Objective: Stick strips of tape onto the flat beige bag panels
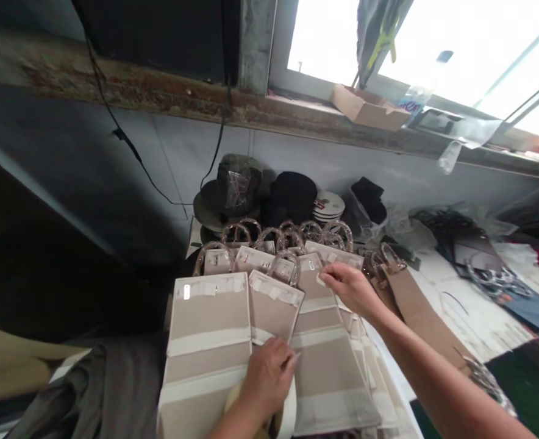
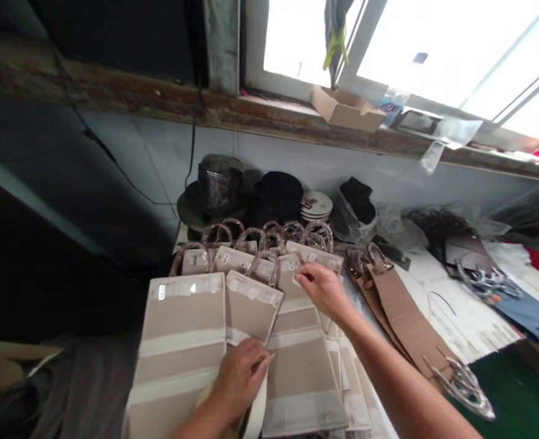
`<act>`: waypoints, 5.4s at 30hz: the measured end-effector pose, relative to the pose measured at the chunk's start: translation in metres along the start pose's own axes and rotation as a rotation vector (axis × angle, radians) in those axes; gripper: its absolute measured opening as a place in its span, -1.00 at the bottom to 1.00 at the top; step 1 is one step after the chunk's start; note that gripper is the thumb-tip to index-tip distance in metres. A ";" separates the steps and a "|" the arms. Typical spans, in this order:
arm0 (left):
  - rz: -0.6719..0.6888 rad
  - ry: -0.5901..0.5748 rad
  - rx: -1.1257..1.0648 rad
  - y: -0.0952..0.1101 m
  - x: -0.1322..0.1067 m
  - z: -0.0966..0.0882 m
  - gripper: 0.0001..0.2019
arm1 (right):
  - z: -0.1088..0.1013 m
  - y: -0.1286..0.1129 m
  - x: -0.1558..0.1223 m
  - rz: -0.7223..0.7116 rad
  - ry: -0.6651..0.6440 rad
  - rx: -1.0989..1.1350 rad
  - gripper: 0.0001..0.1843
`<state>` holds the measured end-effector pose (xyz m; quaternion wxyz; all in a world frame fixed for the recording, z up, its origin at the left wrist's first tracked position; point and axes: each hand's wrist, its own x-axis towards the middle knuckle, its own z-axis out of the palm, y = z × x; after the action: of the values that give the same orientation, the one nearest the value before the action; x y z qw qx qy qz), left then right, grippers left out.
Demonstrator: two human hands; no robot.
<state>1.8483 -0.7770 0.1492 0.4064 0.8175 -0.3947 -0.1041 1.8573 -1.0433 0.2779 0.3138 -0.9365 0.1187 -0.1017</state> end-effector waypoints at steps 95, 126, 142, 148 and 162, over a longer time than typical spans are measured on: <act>-0.320 -0.008 -0.429 0.065 -0.020 0.005 -0.50 | 0.048 -0.001 -0.135 0.010 -0.264 0.426 -0.65; -0.031 0.037 -0.021 0.063 0.000 0.001 -0.77 | 0.035 -0.012 -0.113 -0.300 -0.264 -0.359 -0.89; -0.299 0.067 -0.414 0.013 -0.005 0.015 -0.82 | 0.006 0.067 0.005 0.028 0.157 -0.171 -0.73; -0.307 0.059 -0.442 0.010 -0.006 0.014 -0.84 | 0.013 0.081 0.010 -0.012 0.243 -0.322 -0.72; -0.392 0.023 -0.573 0.011 -0.016 0.016 -0.84 | 0.013 0.104 -0.001 -0.101 0.363 -0.111 -0.65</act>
<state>1.8231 -0.7784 0.1450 0.5962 0.7315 -0.1803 -0.2773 1.8431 -1.1164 0.2035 0.2298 -0.9233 0.1318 -0.2780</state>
